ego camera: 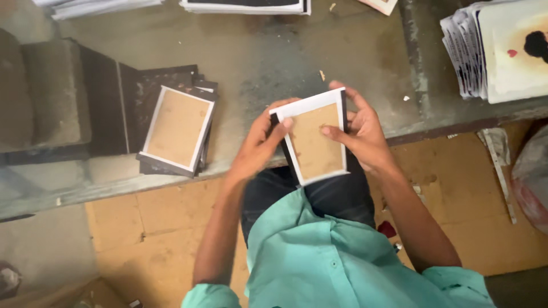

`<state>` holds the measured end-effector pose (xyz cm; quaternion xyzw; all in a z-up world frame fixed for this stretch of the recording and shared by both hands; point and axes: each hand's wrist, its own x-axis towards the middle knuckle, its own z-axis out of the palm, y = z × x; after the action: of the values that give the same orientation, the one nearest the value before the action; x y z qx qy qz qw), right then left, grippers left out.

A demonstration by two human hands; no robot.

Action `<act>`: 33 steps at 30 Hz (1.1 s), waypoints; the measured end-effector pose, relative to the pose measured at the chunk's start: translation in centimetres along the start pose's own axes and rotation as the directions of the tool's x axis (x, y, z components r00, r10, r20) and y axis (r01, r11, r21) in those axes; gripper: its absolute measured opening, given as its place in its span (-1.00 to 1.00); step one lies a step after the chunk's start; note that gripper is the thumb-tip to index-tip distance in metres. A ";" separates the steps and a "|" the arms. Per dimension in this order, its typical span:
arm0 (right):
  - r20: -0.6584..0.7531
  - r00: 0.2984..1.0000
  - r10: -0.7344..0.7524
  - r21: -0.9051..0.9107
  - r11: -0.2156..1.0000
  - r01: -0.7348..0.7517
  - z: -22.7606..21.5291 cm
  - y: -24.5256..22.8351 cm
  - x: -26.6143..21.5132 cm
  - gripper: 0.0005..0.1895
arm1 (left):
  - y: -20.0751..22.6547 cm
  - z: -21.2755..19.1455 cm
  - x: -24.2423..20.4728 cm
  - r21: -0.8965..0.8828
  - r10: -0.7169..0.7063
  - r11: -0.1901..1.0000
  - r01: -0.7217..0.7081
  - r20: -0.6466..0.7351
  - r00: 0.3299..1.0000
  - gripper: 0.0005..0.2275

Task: The person assembles small cards by placing a beige insert into a white frame and pressing it onto a dark backing sheet. They repeat this process for multiple cards, stacking the finished items on the table.

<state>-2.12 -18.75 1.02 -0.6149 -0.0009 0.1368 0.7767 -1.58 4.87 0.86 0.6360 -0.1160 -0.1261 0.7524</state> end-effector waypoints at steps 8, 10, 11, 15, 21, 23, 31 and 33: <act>-0.183 0.983 0.023 -0.095 0.995 -0.041 -1.7 2.7 2.5 -0.71 | -3.0 0.7 0.4 -0.103 -0.097 0.992 0.073 -0.259 0.961 -0.63; -0.225 0.974 0.034 -0.075 0.996 -0.052 -1.8 3.0 3.1 -0.75 | -2.5 0.7 0.2 -0.192 -0.161 0.976 0.106 -0.299 0.941 -0.61; -0.227 0.972 0.055 0.012 0.998 -0.054 -1.7 3.1 3.5 -0.77 | -2.3 0.8 0.0 -0.263 -0.229 0.953 0.148 -0.311 0.922 -0.61; -0.168 0.982 0.091 0.223 0.973 -0.052 -2.1 3.3 4.3 -0.83 | -2.3 1.5 -0.3 -0.126 -0.158 0.985 0.119 -0.371 0.915 -0.59; -0.055 0.978 0.200 0.157 0.969 -0.190 -3.2 3.2 4.6 -0.90 | -2.7 1.0 -0.1 -0.560 -0.377 0.820 0.116 -0.377 0.846 -0.69; -0.036 0.985 0.171 0.076 0.983 -0.168 -3.6 3.0 5.0 -0.88 | -2.3 0.4 0.3 -0.607 -0.408 0.784 0.131 -0.345 0.845 -0.74; 0.218 0.966 0.141 -0.265 0.961 -0.080 -4.0 -0.6 7.6 -0.74 | -1.3 -1.7 2.4 -0.376 -0.308 0.906 0.194 -0.270 0.912 -0.85; 0.258 0.957 0.131 -0.299 0.953 -0.050 -3.6 -2.0 8.2 -0.70 | -0.9 -2.4 3.3 -0.208 -0.238 0.960 0.188 -0.252 0.938 -0.84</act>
<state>6.80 -20.82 0.67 -0.6961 -0.1002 0.2548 0.6637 2.25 5.86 -0.38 0.5851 0.0710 -0.1278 0.7977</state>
